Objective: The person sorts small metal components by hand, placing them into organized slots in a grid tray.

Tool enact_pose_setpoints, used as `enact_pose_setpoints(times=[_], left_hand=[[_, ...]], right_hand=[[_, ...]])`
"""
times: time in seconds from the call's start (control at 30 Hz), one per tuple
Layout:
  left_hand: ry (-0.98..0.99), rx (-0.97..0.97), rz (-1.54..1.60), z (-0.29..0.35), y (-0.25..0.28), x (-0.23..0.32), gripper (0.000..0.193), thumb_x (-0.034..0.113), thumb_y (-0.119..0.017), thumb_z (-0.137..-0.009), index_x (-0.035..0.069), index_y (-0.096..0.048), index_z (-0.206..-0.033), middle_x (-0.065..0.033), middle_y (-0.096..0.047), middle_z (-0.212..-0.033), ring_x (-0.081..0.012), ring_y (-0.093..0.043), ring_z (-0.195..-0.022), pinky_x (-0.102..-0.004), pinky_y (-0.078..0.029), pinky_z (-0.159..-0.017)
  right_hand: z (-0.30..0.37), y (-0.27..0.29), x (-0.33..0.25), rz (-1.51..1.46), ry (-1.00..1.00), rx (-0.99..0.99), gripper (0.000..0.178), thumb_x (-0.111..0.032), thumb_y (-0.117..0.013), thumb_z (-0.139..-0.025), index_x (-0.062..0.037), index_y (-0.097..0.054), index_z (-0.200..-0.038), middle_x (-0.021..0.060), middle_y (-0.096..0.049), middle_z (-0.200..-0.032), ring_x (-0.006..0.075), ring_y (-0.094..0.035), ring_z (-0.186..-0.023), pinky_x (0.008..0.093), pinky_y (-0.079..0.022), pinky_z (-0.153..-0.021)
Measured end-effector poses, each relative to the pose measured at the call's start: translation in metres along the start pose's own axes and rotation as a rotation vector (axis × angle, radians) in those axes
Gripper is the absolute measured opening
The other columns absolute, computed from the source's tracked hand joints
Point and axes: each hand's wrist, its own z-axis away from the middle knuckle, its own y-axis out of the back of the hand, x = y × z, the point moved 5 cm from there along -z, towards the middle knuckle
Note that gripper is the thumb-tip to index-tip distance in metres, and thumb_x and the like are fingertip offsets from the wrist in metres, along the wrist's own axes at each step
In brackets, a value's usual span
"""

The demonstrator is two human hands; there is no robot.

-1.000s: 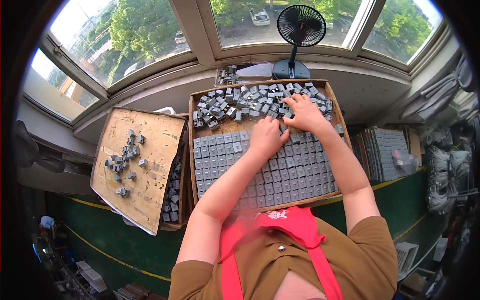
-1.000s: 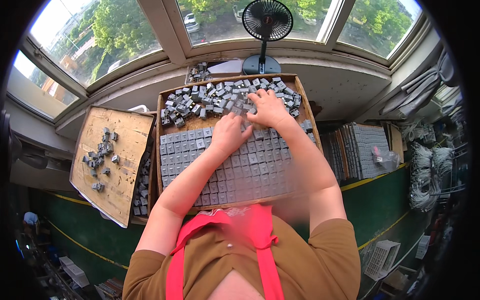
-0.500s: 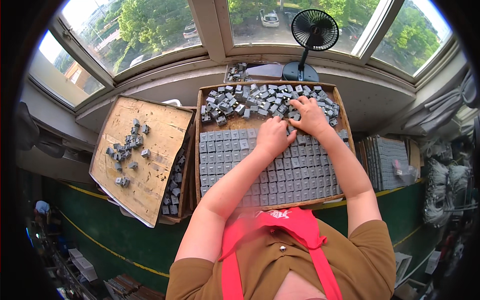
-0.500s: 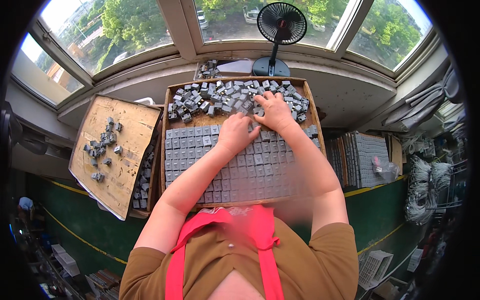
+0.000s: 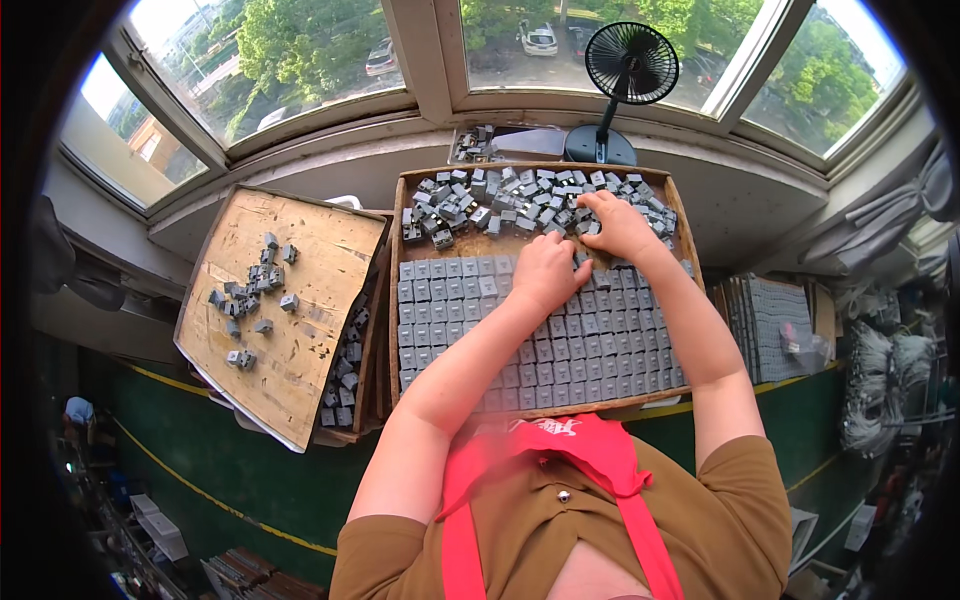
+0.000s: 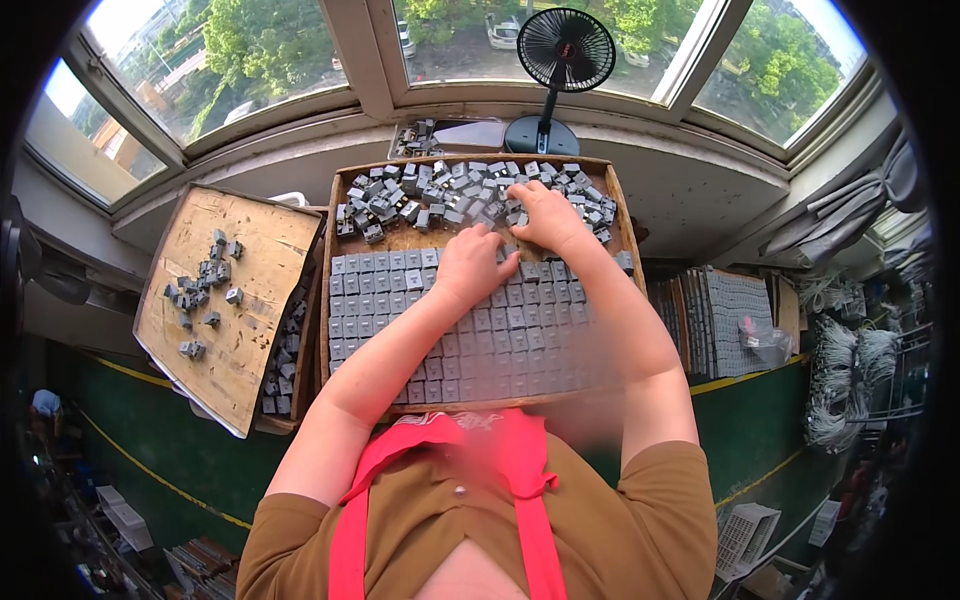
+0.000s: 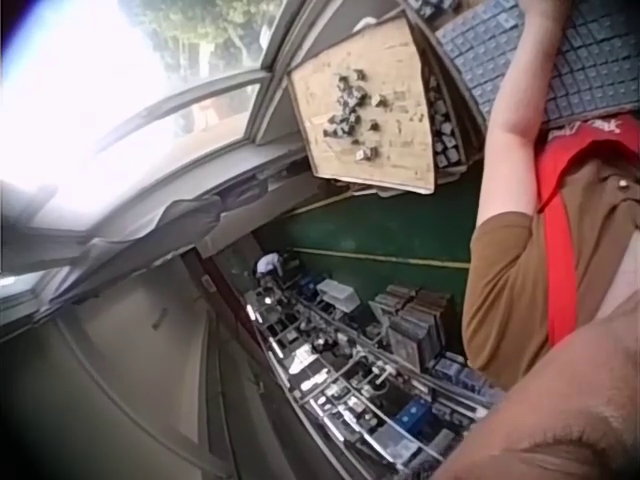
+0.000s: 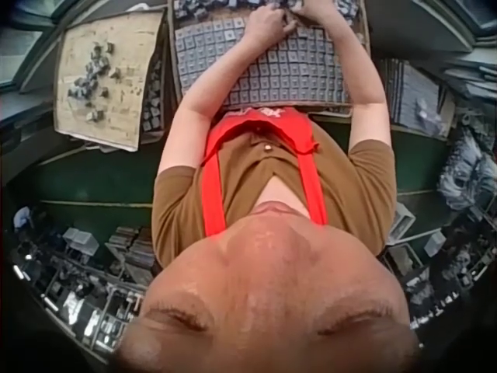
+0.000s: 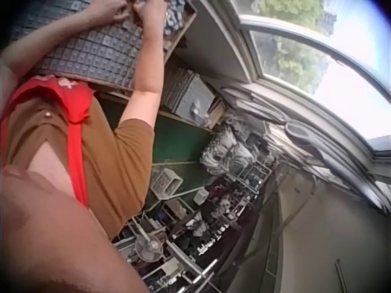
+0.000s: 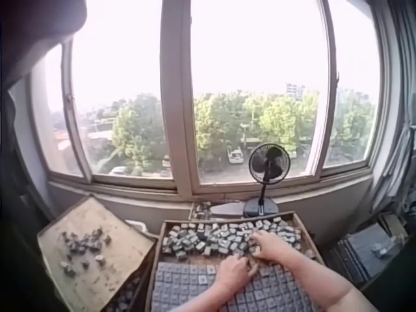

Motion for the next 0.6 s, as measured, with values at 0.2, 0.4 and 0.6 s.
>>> enact_pose_setpoints(times=[0.2,0.4,0.6], left_hand=[[-0.008,0.007,0.016,-0.003,-0.001,0.000,0.033,0.038,-0.065,-0.079,0.005,-0.066,-0.080,-0.0120,-0.059,-0.087,-0.0286,-0.061,-0.085,-0.0388,-0.050,-0.077],[0.039,-0.015,-0.015,0.002,0.004,-0.009,0.033,0.038,-0.065,-0.079,0.005,-0.068,-0.081,-0.0114,-0.060,-0.086,-0.0278,-0.060,-0.085,-0.0390,-0.050,-0.076],[0.005,-0.029,0.066,-0.004,-0.008,0.003,0.039,0.042,-0.066,-0.077,0.003,-0.068,-0.078,-0.0133,-0.061,-0.090,-0.0291,-0.059,-0.089,-0.0399,-0.050,-0.077]], right_hand=[[0.012,0.009,-0.001,-0.092,0.107,0.134,0.049,-0.023,-0.075,-0.068,-0.0158,-0.056,-0.114,0.0073,-0.055,-0.115,0.0299,-0.057,-0.103,0.0389,-0.048,-0.090],[-0.001,0.015,-0.003,-0.447,0.166,0.192,0.046,-0.017,-0.076,-0.070,-0.0075,-0.057,-0.111,0.0099,-0.060,-0.111,0.0223,-0.056,-0.106,0.0315,-0.042,-0.095],[-0.006,0.037,-0.007,-1.090,-0.134,0.016,0.049,-0.014,-0.067,-0.080,-0.0162,-0.046,-0.124,0.0035,-0.056,-0.110,0.0145,-0.062,-0.089,0.0270,-0.055,-0.064]])
